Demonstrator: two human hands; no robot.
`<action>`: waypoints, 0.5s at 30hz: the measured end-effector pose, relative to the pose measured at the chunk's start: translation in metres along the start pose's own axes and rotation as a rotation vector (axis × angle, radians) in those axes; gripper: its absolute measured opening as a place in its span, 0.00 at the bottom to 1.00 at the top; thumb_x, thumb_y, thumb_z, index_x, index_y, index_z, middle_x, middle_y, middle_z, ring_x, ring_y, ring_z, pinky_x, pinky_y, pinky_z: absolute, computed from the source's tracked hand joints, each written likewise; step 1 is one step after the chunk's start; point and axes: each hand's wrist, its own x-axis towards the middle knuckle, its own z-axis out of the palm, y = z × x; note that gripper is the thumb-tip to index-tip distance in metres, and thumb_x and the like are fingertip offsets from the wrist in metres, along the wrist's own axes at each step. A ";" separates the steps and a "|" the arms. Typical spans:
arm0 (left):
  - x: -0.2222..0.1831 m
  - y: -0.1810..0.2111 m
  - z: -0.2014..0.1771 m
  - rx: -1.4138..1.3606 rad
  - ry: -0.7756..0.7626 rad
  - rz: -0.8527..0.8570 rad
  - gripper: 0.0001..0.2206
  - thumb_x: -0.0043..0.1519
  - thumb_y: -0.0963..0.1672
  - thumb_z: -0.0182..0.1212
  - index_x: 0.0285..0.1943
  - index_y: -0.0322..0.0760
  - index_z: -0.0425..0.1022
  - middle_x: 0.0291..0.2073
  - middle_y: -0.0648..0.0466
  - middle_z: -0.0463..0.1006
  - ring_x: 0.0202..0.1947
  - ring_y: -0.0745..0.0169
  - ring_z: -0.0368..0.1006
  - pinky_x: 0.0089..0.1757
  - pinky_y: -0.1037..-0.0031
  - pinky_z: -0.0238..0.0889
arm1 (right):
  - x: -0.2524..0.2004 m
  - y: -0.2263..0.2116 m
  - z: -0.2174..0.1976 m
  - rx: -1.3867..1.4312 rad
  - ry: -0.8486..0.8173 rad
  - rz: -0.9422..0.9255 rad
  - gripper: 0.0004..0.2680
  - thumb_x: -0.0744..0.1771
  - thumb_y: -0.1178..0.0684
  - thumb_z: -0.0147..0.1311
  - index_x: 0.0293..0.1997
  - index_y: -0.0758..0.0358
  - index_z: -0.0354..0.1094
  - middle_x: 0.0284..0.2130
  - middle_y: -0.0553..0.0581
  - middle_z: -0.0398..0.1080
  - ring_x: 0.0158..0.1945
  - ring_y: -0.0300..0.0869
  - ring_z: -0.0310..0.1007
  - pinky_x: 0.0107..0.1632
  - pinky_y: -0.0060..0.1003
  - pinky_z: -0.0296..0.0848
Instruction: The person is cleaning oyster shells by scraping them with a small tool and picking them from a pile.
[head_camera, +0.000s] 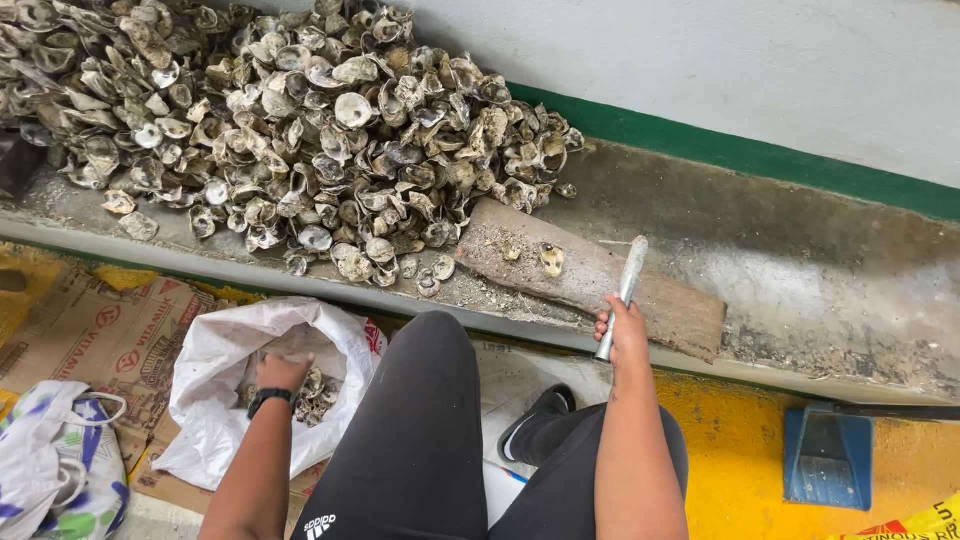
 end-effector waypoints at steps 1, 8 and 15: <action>0.000 0.035 -0.014 0.001 -0.002 0.006 0.35 0.49 0.58 0.72 0.54 0.26 0.78 0.52 0.29 0.74 0.55 0.30 0.69 0.50 0.48 0.64 | -0.002 -0.003 0.000 0.003 0.005 -0.001 0.09 0.71 0.48 0.49 0.49 0.62 0.61 0.21 0.52 0.61 0.19 0.37 0.58 0.21 0.35 0.60; -0.059 0.338 -0.098 -0.344 -0.102 0.634 0.16 0.59 0.47 0.66 0.53 0.36 0.79 0.53 0.45 0.78 0.54 0.50 0.74 0.53 0.60 0.67 | -0.008 -0.006 0.015 0.043 0.007 -0.020 0.10 0.71 0.48 0.47 0.52 0.62 0.62 0.22 0.53 0.62 0.20 0.37 0.60 0.22 0.34 0.61; -0.084 0.484 0.032 0.027 -0.087 0.901 0.23 0.52 0.40 0.66 0.60 0.43 0.76 0.61 0.37 0.68 0.59 0.30 0.65 0.54 0.48 0.60 | -0.021 -0.019 0.009 0.027 -0.010 -0.018 0.10 0.71 0.46 0.47 0.52 0.60 0.63 0.22 0.52 0.61 0.20 0.36 0.59 0.21 0.33 0.60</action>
